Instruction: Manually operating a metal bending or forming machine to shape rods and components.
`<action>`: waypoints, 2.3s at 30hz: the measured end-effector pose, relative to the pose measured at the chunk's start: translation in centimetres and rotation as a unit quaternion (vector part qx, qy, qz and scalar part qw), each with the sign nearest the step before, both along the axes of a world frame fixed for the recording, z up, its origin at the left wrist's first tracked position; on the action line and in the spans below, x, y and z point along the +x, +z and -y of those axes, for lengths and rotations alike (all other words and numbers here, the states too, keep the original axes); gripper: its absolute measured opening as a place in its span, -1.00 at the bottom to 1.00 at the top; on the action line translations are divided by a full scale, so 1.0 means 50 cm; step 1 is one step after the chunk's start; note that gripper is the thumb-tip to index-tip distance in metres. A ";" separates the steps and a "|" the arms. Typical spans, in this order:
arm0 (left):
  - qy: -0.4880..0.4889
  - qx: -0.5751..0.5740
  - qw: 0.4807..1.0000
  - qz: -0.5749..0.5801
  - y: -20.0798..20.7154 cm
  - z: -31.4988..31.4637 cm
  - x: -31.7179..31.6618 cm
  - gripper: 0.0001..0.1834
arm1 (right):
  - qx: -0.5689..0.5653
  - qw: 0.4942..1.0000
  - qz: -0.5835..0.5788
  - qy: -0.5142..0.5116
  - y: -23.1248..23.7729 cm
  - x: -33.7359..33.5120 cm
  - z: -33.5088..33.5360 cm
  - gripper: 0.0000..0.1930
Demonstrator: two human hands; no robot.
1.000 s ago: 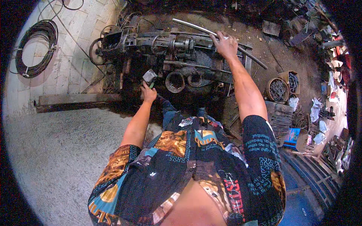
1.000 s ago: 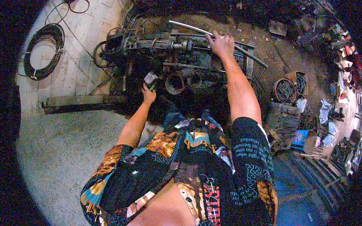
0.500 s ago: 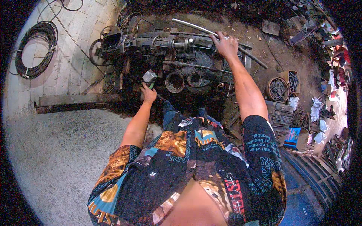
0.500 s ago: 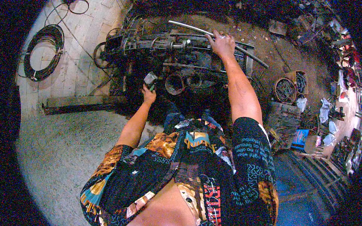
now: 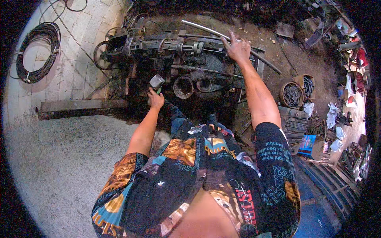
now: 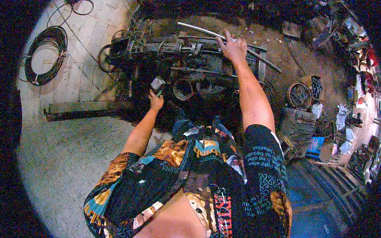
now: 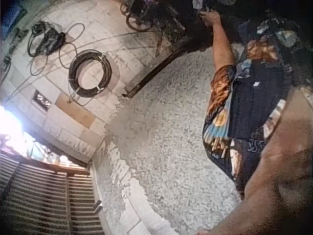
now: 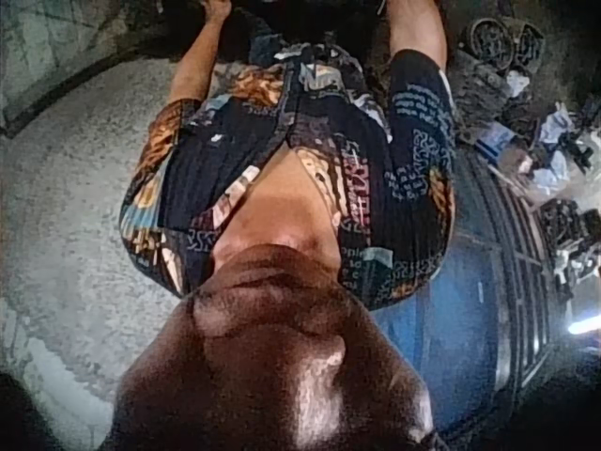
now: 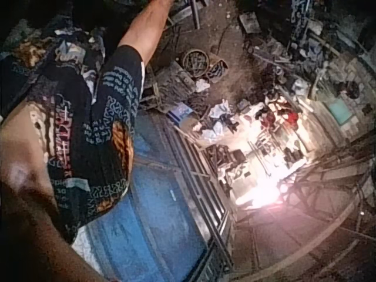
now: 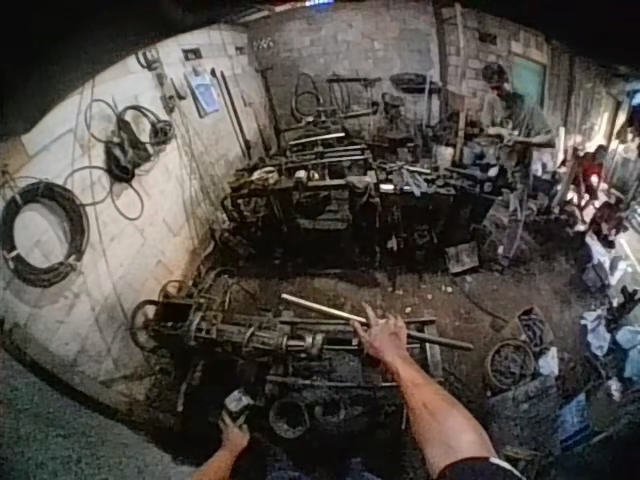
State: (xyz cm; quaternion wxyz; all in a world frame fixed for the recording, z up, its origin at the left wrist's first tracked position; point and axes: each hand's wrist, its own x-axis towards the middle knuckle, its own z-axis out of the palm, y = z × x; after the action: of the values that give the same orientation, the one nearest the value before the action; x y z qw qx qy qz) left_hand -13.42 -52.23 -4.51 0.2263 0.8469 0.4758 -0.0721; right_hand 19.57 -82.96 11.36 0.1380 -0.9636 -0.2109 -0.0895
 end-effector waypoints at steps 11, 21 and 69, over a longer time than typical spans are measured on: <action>-0.004 0.013 1.000 0.005 0.005 0.003 0.001 -0.17 | -0.025 1.000 0.011 -0.015 -0.019 0.008 0.002 -0.31; 0.013 -0.005 1.000 -0.005 -0.022 -0.009 -0.006 -0.16 | -0.043 0.998 -0.040 -0.010 0.027 -0.004 0.002 -0.35; -0.014 0.000 1.000 0.007 -0.007 -0.003 -0.009 -0.25 | -0.055 0.997 -0.048 -0.026 0.031 -0.005 0.011 -0.35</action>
State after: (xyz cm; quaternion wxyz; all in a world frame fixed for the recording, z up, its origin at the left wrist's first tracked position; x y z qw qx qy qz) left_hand -13.87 -52.11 -4.88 0.2286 0.8538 0.4625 -0.0695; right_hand 19.30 -83.53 12.94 0.0923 -0.9780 -0.1837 -0.0347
